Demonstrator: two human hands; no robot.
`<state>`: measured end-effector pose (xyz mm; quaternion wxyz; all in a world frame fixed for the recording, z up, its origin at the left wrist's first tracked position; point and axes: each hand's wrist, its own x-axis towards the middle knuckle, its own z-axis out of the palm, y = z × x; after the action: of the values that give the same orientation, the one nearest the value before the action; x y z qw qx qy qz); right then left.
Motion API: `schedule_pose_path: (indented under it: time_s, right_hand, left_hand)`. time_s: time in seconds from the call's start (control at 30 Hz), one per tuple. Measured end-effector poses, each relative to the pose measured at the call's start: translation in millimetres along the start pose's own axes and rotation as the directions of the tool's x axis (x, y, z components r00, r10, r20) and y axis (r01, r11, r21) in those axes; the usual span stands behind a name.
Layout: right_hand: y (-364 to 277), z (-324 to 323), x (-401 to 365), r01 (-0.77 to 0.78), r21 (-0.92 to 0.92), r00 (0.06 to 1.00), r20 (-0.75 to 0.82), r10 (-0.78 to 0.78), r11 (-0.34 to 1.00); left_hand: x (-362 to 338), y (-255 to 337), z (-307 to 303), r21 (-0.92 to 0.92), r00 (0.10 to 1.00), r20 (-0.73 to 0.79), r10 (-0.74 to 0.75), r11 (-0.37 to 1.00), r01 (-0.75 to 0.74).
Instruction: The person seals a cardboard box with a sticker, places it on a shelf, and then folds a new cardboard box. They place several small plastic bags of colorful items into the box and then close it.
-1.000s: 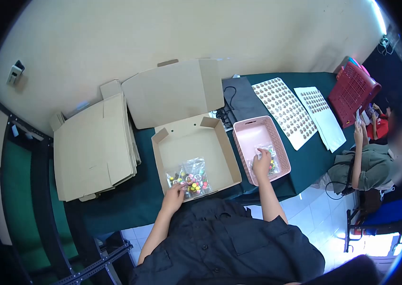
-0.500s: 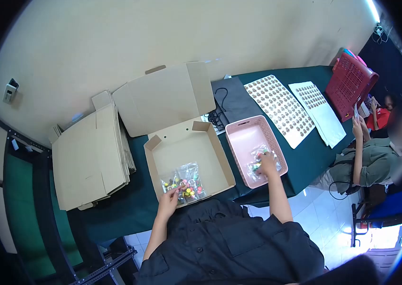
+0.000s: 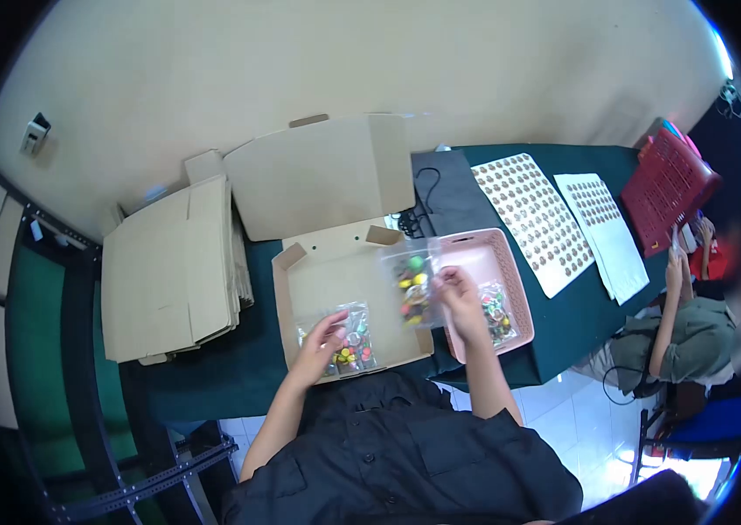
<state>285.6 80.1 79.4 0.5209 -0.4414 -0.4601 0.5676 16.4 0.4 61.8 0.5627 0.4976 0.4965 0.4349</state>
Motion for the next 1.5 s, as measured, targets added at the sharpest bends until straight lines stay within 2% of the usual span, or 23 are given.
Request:
schedule_pose_path:
  time_s: [0.03,0.13,0.17,0.2,0.23,0.27,0.33,0.47,0.63,0.7,0.77,0.8,0.83,0.93,0.97,1.03,1.1,1.17,1.2,1.27,1.33,1.4,1.5]
  right_hand:
    - [5,20,-4,-0.083,0.062,0.995,0.06,0.079,0.995]
    - [15,67,-17,-0.266,0.264,0.953,0.215,0.212,0.927]
    - [22,78,-20,-0.271,0.262,0.95,0.229,0.213,0.926]
    - [30,86,-22,-0.248,0.328,0.96,0.21,0.186,0.912]
    - [35,91,-22,-0.223,0.389,0.969,0.189,0.16,0.894]
    - [31,97,-23,-0.229,0.38,0.966,0.203,0.16,0.896]
    - [21,105,-27,-0.173,0.157,0.955,0.268,0.127,0.972]
    - [24,99,-29,-0.34,0.103,0.849,0.461,0.257,0.935]
    - [29,94,-30,-0.338,0.127,0.828,0.512,0.231,0.932]
    - [29,90,-30,-0.448,0.193,0.789,0.544,0.284,0.873]
    - [26,90,-32,-0.455,0.205,0.802,0.517,0.299,0.867]
    - [25,91,-32,-0.459,0.217,0.814,0.493,0.309,0.862]
    - [31,91,-34,-0.334,0.113,0.856,0.451,0.251,0.936]
    - [20,95,-40,-0.245,-0.01,0.858,0.463,0.222,0.969]
    - [20,95,-39,-0.274,0.023,0.861,0.451,0.235,0.961]
    - [31,89,-36,-0.305,0.063,0.851,0.466,0.242,0.95]
    - [28,91,-32,-0.337,0.104,0.84,0.483,0.249,0.936]
    - [21,94,-31,-0.464,0.225,0.829,0.449,0.332,0.857]
    - [17,96,-32,-0.466,0.223,0.828,0.45,0.333,0.856]
    - [10,100,-33,-0.244,0.029,0.879,0.429,0.209,0.969]
    - [12,100,-33,-0.315,0.063,0.864,0.432,0.258,0.947]
    - [14,101,-33,-0.381,0.101,0.848,0.435,0.304,0.919]
    - [17,102,-35,-0.367,0.088,0.868,0.39,0.307,0.926]
  left_hand:
    - [2,6,8,-0.072,0.994,0.037,0.103,0.992,-0.1]
    - [7,23,18,-0.056,0.995,0.067,0.072,0.996,-0.068]
    - [6,36,18,-0.058,0.998,0.044,-0.041,0.997,0.043]
    - [7,36,18,-0.061,0.999,0.03,-0.037,0.997,0.039]
    - [9,34,18,-0.217,0.999,-0.026,-0.035,0.976,0.029]
    - [10,33,18,-0.369,0.996,-0.081,-0.04,0.929,0.007]
    - [7,31,17,-0.385,0.995,-0.084,-0.06,0.922,0.024]
    - [-3,17,16,-0.303,0.997,-0.079,0.02,0.952,-0.043]
    - [-10,24,12,-0.345,0.999,-0.04,0.035,0.937,-0.047]
    - [-9,19,10,-0.332,0.998,-0.044,-0.043,0.943,0.026]
    - [-10,21,15,-0.322,0.992,-0.048,-0.119,0.942,0.098]
    - [-10,29,23,-0.336,0.994,-0.087,-0.068,0.941,0.035]
    - [-9,33,28,-0.348,0.992,-0.127,-0.016,0.937,-0.029]
    - [-1,7,33,-0.293,0.974,-0.205,0.101,0.943,-0.159]
    - [-3,9,32,-0.292,0.973,-0.204,0.104,0.943,-0.162]
    - [-7,15,28,-0.233,0.982,-0.174,-0.077,0.972,0.035]
    - [-3,3,28,-0.269,0.981,-0.185,-0.058,0.963,0.006]
    - [-2,4,26,-0.306,0.979,-0.197,-0.044,0.952,-0.019]
    - [-5,13,26,-0.299,0.983,-0.177,-0.038,0.954,-0.017]
    - [-7,17,28,-0.296,0.986,-0.162,-0.038,0.955,-0.011]
    - [-5,16,36,-0.318,0.976,-0.181,0.121,0.932,-0.174]
    - [-9,14,31,-0.357,0.988,-0.148,0.052,0.929,-0.102]
    - [-9,7,28,-0.267,0.985,-0.124,0.122,0.952,-0.152]
